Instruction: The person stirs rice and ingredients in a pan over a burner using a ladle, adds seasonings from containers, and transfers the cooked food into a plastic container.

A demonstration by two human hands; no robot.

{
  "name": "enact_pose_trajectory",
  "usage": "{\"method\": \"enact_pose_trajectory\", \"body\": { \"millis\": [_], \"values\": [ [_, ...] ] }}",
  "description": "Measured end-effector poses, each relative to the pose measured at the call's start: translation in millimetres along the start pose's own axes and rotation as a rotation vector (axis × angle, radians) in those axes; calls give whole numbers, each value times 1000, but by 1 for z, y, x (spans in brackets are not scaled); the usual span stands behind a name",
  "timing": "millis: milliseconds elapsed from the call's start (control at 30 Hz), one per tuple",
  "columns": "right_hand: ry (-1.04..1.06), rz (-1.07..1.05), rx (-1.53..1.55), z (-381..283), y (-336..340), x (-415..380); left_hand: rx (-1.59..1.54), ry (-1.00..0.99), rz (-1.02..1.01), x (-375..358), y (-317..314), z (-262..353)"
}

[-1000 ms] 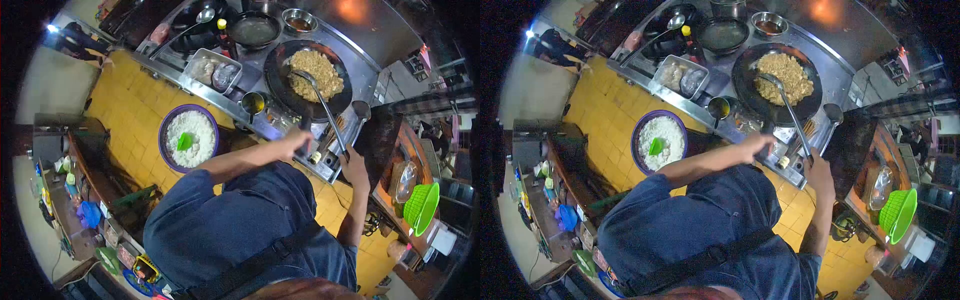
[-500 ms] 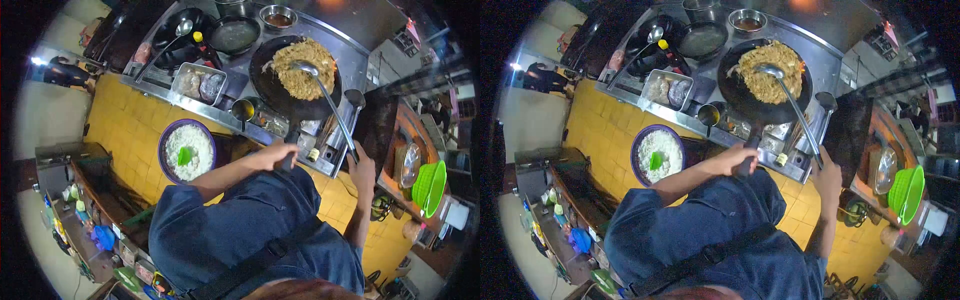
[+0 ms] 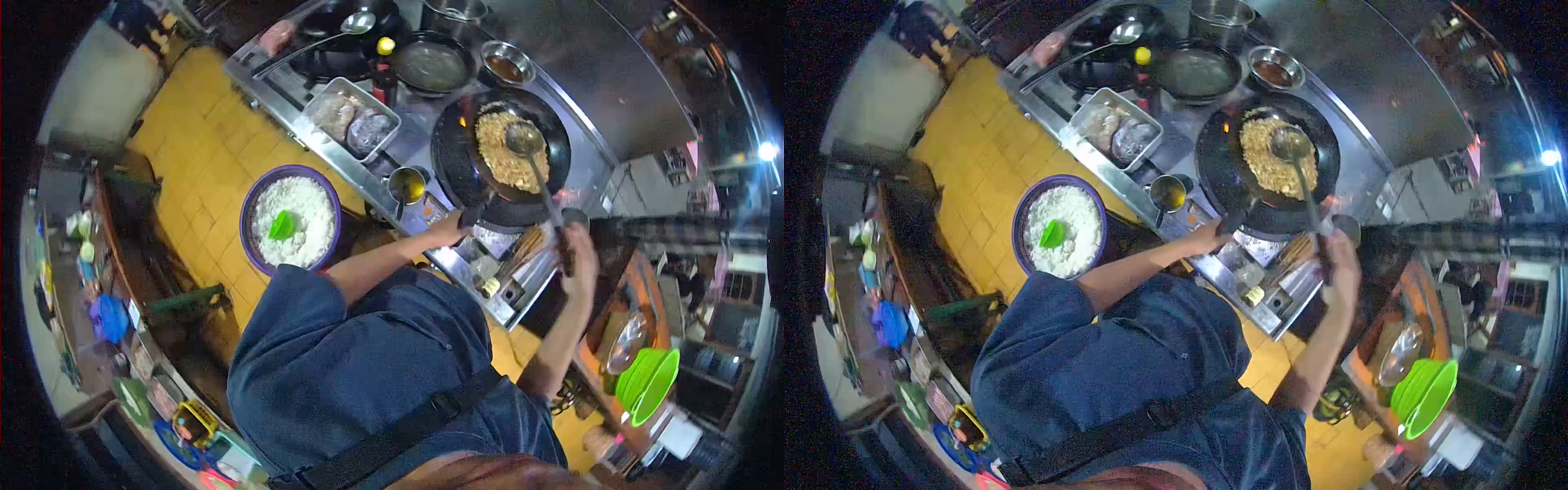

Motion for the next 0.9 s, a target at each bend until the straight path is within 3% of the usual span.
{"method": "enact_pose_trajectory", "body": {
  "millis": [33, 100, 167, 233, 267, 300, 367, 467, 567, 633, 700, 733, 833, 867, 900],
  "values": [
    [191, 53, 63, -35, 8, 4, 75, 79, -63, -22, 9, 1],
    [384, -194, 244, -70, 10, 32, 31, 6, -67, -25, 11, -29],
    [1175, -24, -776, -108, -24, 50, -7, -71, -93, -34, 13, -43],
    [1305, 155, -214, -111, -45, 84, -78, -39, -158, -49, 21, -48],
    [1284, 170, -146, -114, -64, 99, -72, 53, -25, -74, 44, -30],
    [1262, 185, -76, -124, -79, 107, -69, 54, -29, -78, 47, -34],
    [1166, 7, 148, -176, -115, 114, -321, 104, -64, -85, 59, -47],
    [1191, 147, 221, -217, -111, 86, -522, 196, -54, -103, 71, -71],
    [1055, 295, 293, -153, -116, 113, -615, 332, 65, -125, 77, -73],
    [1030, 262, 430, -156, -114, 132, -637, 364, 42, -127, 74, -74],
    [1032, 222, 112, -186, -117, 118, -628, 344, 25, -128, 66, -89],
    [957, 232, 202, -188, -109, 109, -628, 283, 31, -114, 71, -87],
    [1148, 339, 113, -148, -102, 89, -591, 375, 101, -119, 77, -78],
    [1038, 256, 362, -115, -93, 119, -584, 358, 78, -112, 74, -81],
    [1033, 260, 354, -133, -99, 111, -584, 365, 71, -108, 73, -81]
  ]
}}
Point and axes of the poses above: each hand's wrist, its own x-axis towards the middle knuckle, its own y-axis out of the back of the hand, z = x × y, the point moved 8 cm from there along x, towards the middle knuckle, and after that the axes turned 15 degrees about y, right-handed, at the moved point
